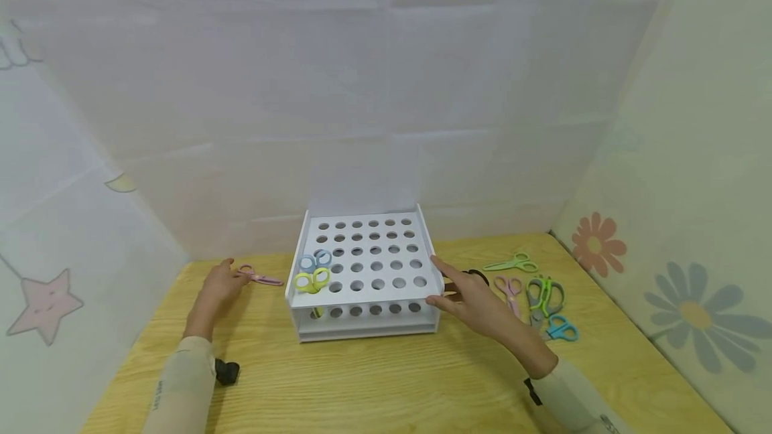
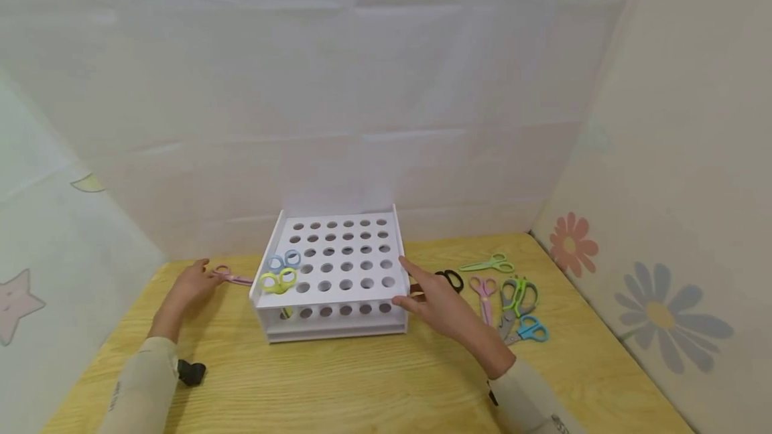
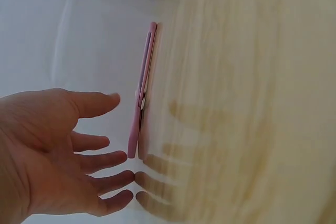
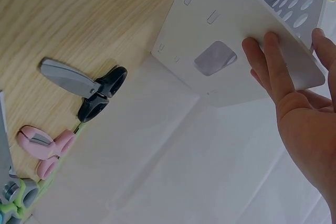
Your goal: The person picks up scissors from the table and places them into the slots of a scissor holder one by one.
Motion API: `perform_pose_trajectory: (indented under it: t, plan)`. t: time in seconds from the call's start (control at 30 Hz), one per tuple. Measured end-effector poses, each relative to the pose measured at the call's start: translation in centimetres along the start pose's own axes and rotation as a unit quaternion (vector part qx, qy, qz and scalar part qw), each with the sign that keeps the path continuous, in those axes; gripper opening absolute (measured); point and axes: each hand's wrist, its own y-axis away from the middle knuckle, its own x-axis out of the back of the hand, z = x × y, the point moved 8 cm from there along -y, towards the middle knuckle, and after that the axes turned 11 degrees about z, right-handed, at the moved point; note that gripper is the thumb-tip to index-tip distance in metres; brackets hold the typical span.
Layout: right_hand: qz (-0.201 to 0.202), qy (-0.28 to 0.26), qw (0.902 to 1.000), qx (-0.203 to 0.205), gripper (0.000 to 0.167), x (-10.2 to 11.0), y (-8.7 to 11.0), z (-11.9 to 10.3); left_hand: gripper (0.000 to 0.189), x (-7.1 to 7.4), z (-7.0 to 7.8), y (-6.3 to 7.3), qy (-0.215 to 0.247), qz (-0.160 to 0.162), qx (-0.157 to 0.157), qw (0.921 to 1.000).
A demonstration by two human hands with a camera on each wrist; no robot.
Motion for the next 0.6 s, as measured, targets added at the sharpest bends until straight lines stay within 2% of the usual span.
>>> perform_pose_trajectory:
  t: [0.07, 0.13, 0.37, 0.6]
  plan:
    - [-0.001, 0.001, 1.0000, -0.003, 0.079, -0.01, 0.02, 0.03, 0.079, -0.28, 0.08, 0.07, 0.007, -0.013, -0.011, 0.9998]
    - [-0.002, 0.002, 1.0000, -0.006, 0.079, -0.03, 0.06, 0.06, 0.079, -0.27, 0.13, 0.30, 0.000, -0.010, -0.013, 0.9999]
    - [-0.001, 0.004, 1.0000, -0.008, 0.079, 0.05, 0.06, 0.03, 0.062, 0.45, -0.02, 0.67, -0.020, 0.039, -0.008, 0.9990]
    - [-0.001, 0.007, 0.9997, -0.025, 0.080, 0.04, 0.16, 0.15, 0.057, 0.44, -0.13, 0.77, 0.002, 0.028, -0.023, 0.9993]
